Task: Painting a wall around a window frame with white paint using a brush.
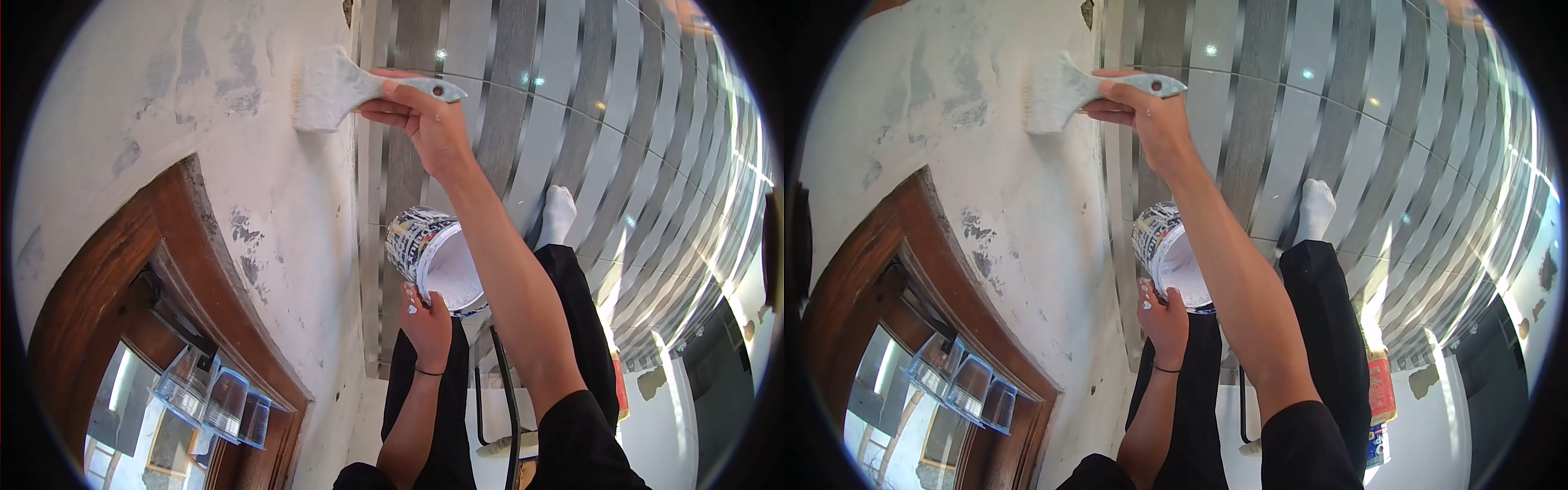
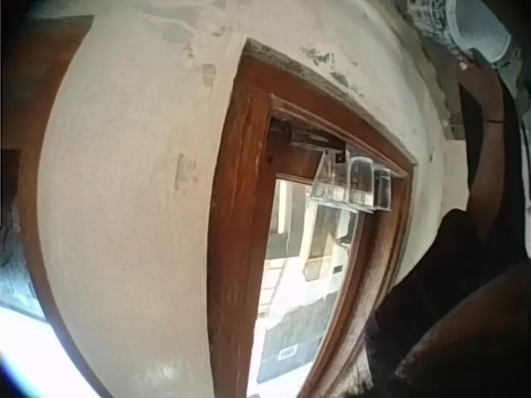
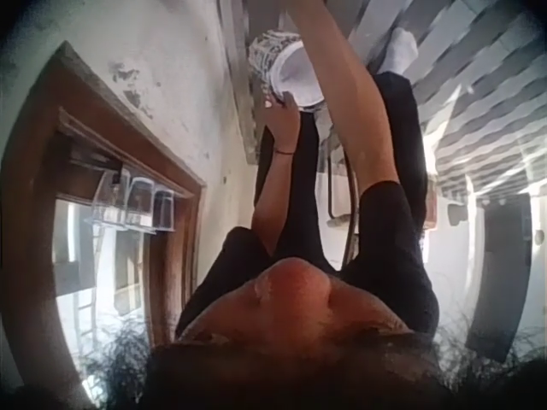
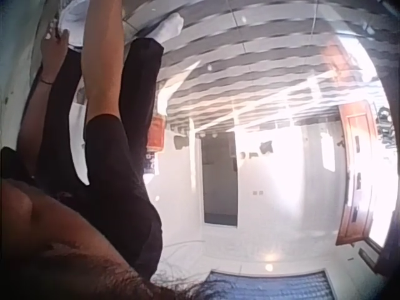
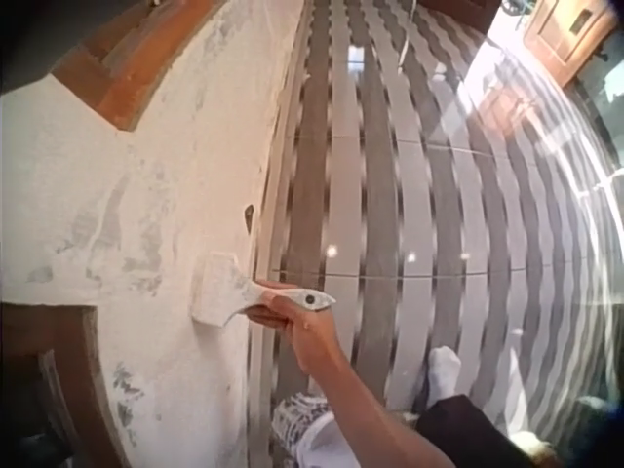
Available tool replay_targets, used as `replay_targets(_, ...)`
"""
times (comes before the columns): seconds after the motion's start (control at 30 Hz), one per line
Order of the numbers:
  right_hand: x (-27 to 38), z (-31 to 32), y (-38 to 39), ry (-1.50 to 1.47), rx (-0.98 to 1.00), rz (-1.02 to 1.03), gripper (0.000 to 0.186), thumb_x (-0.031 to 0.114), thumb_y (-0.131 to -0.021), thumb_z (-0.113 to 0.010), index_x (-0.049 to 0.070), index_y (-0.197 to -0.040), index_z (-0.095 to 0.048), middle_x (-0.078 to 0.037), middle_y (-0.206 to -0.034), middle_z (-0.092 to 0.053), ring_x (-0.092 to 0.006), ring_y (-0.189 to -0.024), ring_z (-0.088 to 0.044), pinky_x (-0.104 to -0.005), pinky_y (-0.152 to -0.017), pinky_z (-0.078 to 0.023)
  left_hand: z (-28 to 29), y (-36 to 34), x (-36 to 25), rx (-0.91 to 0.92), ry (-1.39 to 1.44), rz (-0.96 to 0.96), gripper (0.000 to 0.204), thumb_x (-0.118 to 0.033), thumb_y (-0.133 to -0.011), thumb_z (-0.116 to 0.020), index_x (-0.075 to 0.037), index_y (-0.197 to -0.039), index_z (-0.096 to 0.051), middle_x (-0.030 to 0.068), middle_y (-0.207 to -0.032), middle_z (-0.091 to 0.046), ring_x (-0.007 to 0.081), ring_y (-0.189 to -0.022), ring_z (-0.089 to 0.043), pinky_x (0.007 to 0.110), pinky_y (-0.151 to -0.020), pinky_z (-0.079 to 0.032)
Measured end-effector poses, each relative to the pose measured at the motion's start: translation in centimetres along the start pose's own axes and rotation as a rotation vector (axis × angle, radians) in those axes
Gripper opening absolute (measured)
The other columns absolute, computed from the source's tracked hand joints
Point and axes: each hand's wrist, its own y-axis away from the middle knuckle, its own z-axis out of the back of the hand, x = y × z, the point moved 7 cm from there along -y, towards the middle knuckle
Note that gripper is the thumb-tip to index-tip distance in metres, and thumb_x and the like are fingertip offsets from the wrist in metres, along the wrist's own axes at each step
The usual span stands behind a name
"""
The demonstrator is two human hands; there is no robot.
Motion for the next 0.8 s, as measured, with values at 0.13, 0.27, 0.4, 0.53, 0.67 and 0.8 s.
replay_targets(0.13,1.1,-0.4,0.4,0.151,-0.123,0.095,0.025,0.007,-0.082,-0.067,-0.008,-0.102,-0.07,-0.014,-0.088,-0.072,-0.0195,-0.076,-0.07,-0.0294,-0.075,-0.058,-0.3,0.2,0.5,-0.168,-0.132,-0.23,0.039,-0.004,-0.084,-0.06,0.017,-0.117,-0.051,0.0324,-0.111,-0.062,0.0423,-0.101,-0.063,0.041,-0.087,-0.051)
replay_targets(0.27,4.1,-5.9,4.8,0.465,-0.13,0.145,0.02,0.008,-0.082,-0.068,-0.003,-0.099,-0.073,-0.006,-0.076,-0.07,-0.0081,-0.067,-0.061,-0.0229,-0.064,-0.05,-0.1,0.5,-0.7,-0.247,-0.054,-0.422,0.01,0.0,-0.083,-0.056,0.003,-0.088,-0.048,0.0213,-0.071,-0.052,0.0409,-0.064,-0.055,0.044,-0.059,-0.045)
replay_targets(0.4,4.2,-7.4,7.0,0.174,-0.048,0.138,0.022,0.008,-0.082,-0.069,-0.003,-0.102,-0.072,-0.007,-0.078,-0.07,-0.0095,-0.066,-0.062,-0.0229,-0.065,-0.051,0.3,0.5,-0.7,-0.252,0.065,-0.431,0.01,-0.001,-0.084,-0.056,0.003,-0.086,-0.047,0.022,-0.071,-0.053,0.041,-0.065,-0.056,0.044,-0.059,-0.045)
replay_targets(0.53,2.5,-5.3,5.0,-0.063,0.06,0.075,0.03,0.006,-0.089,-0.062,-0.012,-0.112,-0.063,-0.02,-0.101,-0.07,-0.0277,-0.084,-0.072,-0.0375,-0.083,-0.06,0.1,0.3,0.2,-0.196,-0.077,-0.338,0.015,-0.002,-0.084,-0.057,0.008,-0.093,-0.051,0.0223,-0.077,-0.055,0.0386,-0.067,-0.058,0.043,-0.06,-0.046)
replay_targets(0.67,0.3,-0.4,1.6,0.034,-0.044,0.031,0.031,0.007,-0.087,-0.064,-0.013,-0.11,-0.063,-0.02,-0.1,-0.07,-0.0272,-0.083,-0.072,-0.0356,-0.082,-0.06,-0.7,0.8,-0.9,-0.23,-0.07,-0.414,0.019,-0.002,-0.084,-0.055,0.012,-0.096,-0.05,0.0228,-0.083,-0.056,0.0377,-0.068,-0.059,0.042,-0.06,-0.047)
replay_targets(0.8,2.5,-1.6,1.7,0.252,-0.117,0.149,0.022,0.006,-0.083,-0.068,-0.006,-0.1,-0.071,-0.013,-0.088,-0.072,-0.0168,-0.074,-0.07,-0.0264,-0.071,-0.055,-0.2,1.0,-1.4,-0.234,-0.061,-0.439,0.019,-0.001,-0.083,-0.055,0.012,-0.097,-0.051,0.0231,-0.085,-0.056,0.0385,-0.068,-0.058,0.042,-0.061,-0.047)
